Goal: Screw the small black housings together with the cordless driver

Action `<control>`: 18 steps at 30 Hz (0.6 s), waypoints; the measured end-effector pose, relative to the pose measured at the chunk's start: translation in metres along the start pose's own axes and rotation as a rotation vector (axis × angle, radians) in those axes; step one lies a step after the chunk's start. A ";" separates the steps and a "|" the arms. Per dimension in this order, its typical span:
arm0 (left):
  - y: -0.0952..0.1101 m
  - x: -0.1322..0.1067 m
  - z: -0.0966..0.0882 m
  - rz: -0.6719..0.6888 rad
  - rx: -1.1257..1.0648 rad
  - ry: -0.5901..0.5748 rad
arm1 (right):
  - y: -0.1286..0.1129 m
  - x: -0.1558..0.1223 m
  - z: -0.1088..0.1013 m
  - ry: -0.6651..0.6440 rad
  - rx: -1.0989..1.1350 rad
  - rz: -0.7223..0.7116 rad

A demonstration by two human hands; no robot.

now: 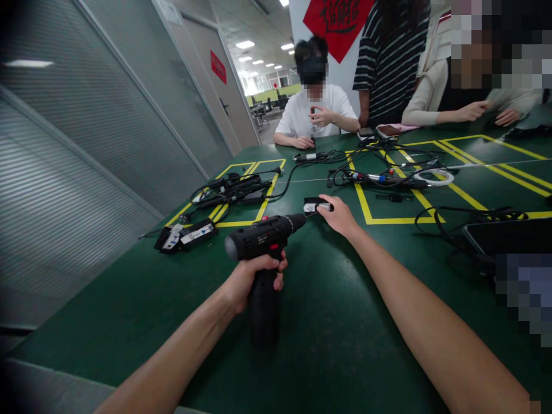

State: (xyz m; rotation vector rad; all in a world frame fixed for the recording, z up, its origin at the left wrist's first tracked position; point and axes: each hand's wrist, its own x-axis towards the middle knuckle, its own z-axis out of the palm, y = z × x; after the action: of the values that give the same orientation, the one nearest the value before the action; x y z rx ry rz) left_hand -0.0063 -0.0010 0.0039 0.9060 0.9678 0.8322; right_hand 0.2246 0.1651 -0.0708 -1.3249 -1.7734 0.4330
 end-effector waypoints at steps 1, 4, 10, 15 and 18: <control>0.000 0.000 0.000 0.001 -0.001 -0.002 | 0.000 0.000 0.000 -0.001 0.001 0.000; 0.001 0.000 0.000 0.006 -0.003 -0.007 | 0.001 0.001 -0.001 -0.009 0.003 0.006; 0.002 -0.001 0.003 0.006 0.006 -0.004 | 0.005 0.003 -0.002 -0.028 0.002 0.021; 0.002 0.000 0.002 0.016 -0.003 -0.016 | 0.006 0.005 -0.003 -0.038 -0.002 0.028; 0.001 0.001 0.002 0.017 -0.014 -0.017 | 0.005 0.005 -0.003 -0.034 -0.005 0.028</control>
State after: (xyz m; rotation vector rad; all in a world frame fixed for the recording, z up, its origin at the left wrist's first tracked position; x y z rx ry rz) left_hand -0.0046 -0.0004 0.0050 0.9087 0.9401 0.8434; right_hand 0.2293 0.1710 -0.0703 -1.3551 -1.7864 0.4693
